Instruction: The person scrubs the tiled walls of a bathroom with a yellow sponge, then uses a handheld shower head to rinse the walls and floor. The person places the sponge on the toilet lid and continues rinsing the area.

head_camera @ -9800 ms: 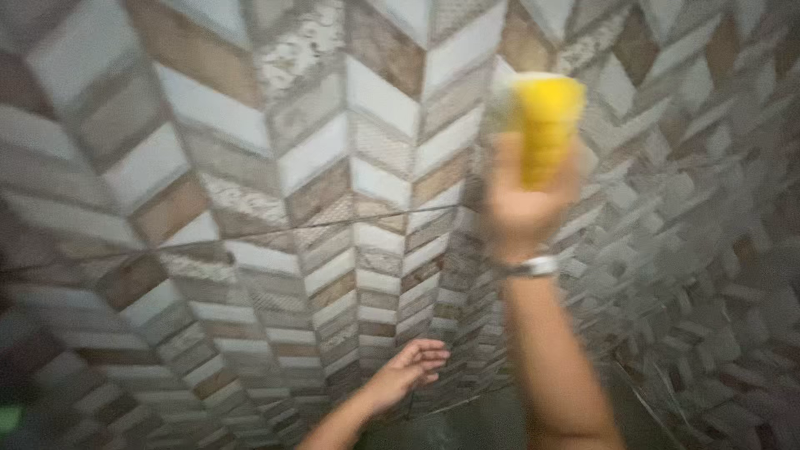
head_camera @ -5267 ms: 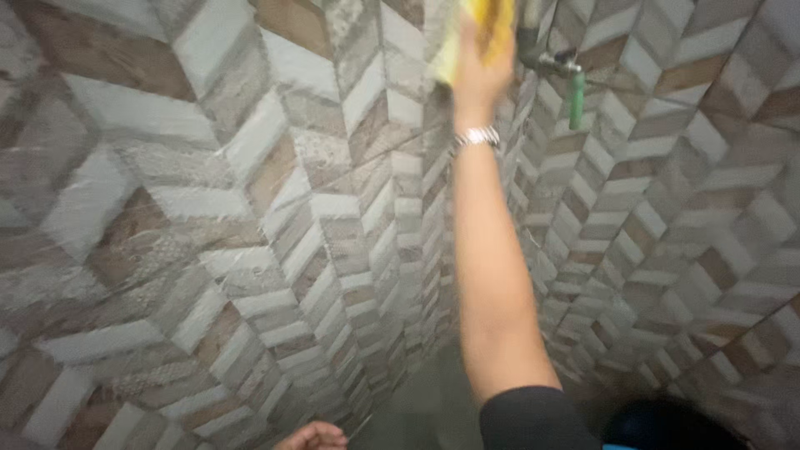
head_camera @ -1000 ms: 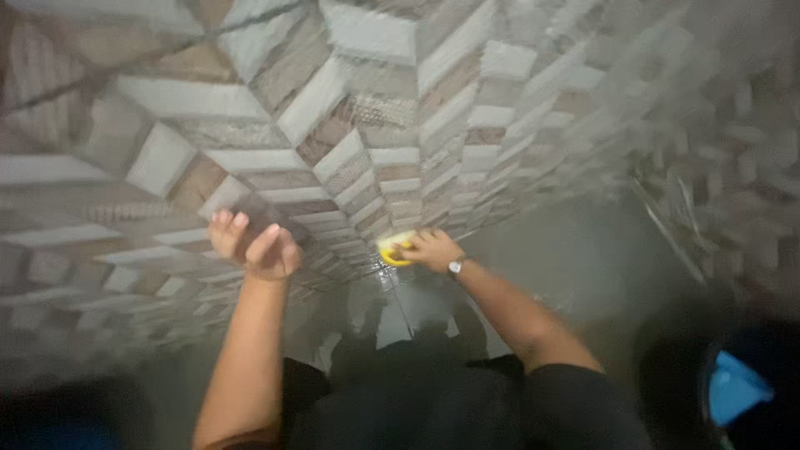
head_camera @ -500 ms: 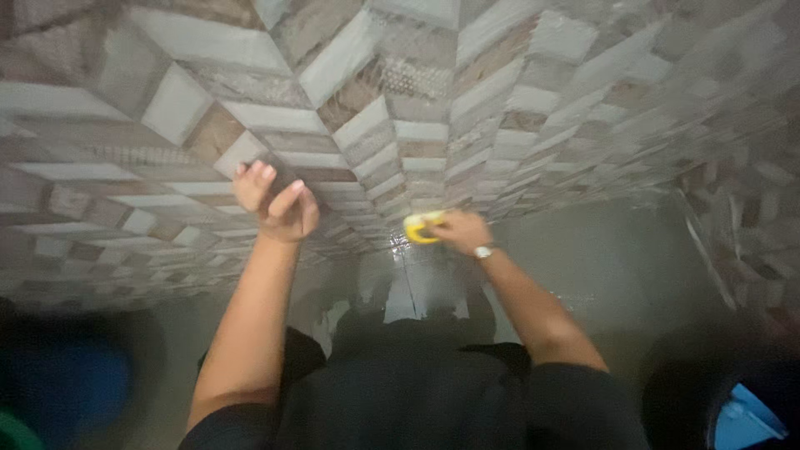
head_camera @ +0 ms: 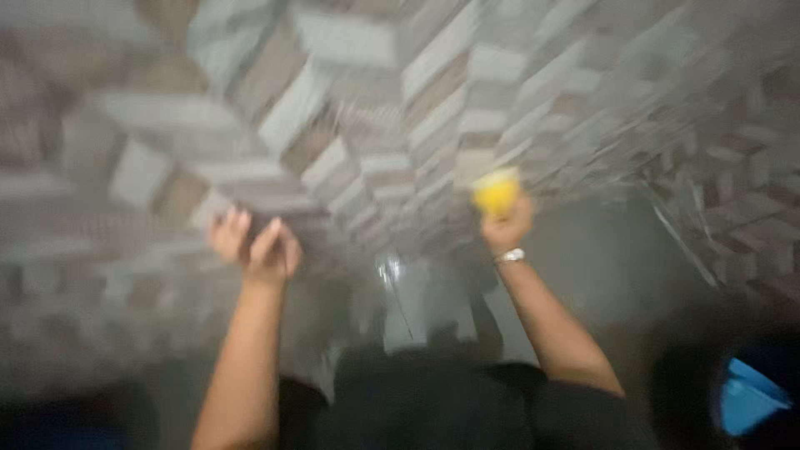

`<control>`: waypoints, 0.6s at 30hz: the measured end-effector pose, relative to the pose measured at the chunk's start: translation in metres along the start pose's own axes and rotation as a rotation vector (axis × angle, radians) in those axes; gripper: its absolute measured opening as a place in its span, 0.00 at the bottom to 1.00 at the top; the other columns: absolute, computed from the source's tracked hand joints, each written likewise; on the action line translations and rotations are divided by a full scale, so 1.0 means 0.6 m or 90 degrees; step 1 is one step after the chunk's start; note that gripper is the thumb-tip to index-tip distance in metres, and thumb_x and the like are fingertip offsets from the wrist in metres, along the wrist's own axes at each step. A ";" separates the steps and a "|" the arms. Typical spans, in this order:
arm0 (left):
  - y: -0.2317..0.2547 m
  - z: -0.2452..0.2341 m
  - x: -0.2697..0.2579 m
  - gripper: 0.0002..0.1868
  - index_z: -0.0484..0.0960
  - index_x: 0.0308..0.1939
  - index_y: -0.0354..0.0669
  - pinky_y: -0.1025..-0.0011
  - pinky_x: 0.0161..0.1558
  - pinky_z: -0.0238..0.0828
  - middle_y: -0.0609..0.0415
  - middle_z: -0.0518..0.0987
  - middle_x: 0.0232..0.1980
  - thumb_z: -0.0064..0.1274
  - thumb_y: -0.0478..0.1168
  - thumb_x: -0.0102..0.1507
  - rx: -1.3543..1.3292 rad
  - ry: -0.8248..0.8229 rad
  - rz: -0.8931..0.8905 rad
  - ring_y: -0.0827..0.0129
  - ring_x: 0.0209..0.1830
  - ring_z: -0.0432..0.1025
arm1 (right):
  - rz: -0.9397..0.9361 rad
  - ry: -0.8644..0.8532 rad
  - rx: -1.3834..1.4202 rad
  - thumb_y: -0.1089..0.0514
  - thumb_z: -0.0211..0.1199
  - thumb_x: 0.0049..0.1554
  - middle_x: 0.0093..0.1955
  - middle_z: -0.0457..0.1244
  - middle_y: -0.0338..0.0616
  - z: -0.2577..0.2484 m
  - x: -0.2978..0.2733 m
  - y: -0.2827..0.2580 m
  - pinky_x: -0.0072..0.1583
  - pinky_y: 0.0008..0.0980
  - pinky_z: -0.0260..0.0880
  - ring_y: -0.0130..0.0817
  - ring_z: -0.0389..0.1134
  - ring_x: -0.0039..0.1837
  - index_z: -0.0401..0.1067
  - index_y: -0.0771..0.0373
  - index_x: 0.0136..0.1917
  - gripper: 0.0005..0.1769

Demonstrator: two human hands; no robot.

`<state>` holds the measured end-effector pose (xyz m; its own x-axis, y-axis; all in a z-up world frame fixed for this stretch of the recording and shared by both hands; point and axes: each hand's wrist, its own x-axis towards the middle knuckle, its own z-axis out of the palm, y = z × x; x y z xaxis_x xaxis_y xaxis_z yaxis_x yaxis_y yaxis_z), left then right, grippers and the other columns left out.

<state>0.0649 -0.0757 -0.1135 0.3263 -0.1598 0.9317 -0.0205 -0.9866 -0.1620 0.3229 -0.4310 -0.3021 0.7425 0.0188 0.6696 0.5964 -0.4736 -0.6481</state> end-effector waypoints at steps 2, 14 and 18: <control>-0.004 0.001 0.003 0.15 0.78 0.53 0.55 0.46 0.73 0.51 0.50 0.65 0.66 0.56 0.44 0.62 0.014 -0.016 0.026 0.53 0.71 0.58 | 0.184 0.099 0.163 0.44 0.64 0.61 0.62 0.62 0.47 0.033 0.072 -0.029 0.54 0.39 0.76 0.38 0.70 0.56 0.56 0.67 0.71 0.36; -0.053 0.015 -0.010 0.14 0.78 0.47 0.44 0.36 0.63 0.59 0.39 0.70 0.58 0.55 0.42 0.58 0.081 0.041 0.248 0.39 0.62 0.62 | 0.270 0.147 0.339 0.45 0.68 0.58 0.60 0.66 0.50 -0.010 0.099 0.024 0.59 0.40 0.74 0.45 0.70 0.58 0.62 0.61 0.71 0.34; -0.077 0.026 -0.039 0.16 0.81 0.52 0.37 0.30 0.62 0.59 0.27 0.72 0.55 0.57 0.43 0.65 0.021 0.089 0.208 0.33 0.62 0.65 | 0.218 0.052 0.221 0.41 0.65 0.60 0.64 0.66 0.57 -0.020 0.075 -0.055 0.61 0.41 0.72 0.47 0.71 0.61 0.53 0.70 0.76 0.44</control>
<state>0.0729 -0.0257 -0.1326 0.1752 -0.4720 0.8640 -0.0705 -0.8813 -0.4672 0.3332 -0.4249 -0.2460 0.8953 -0.1627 0.4146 0.3992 -0.1193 -0.9091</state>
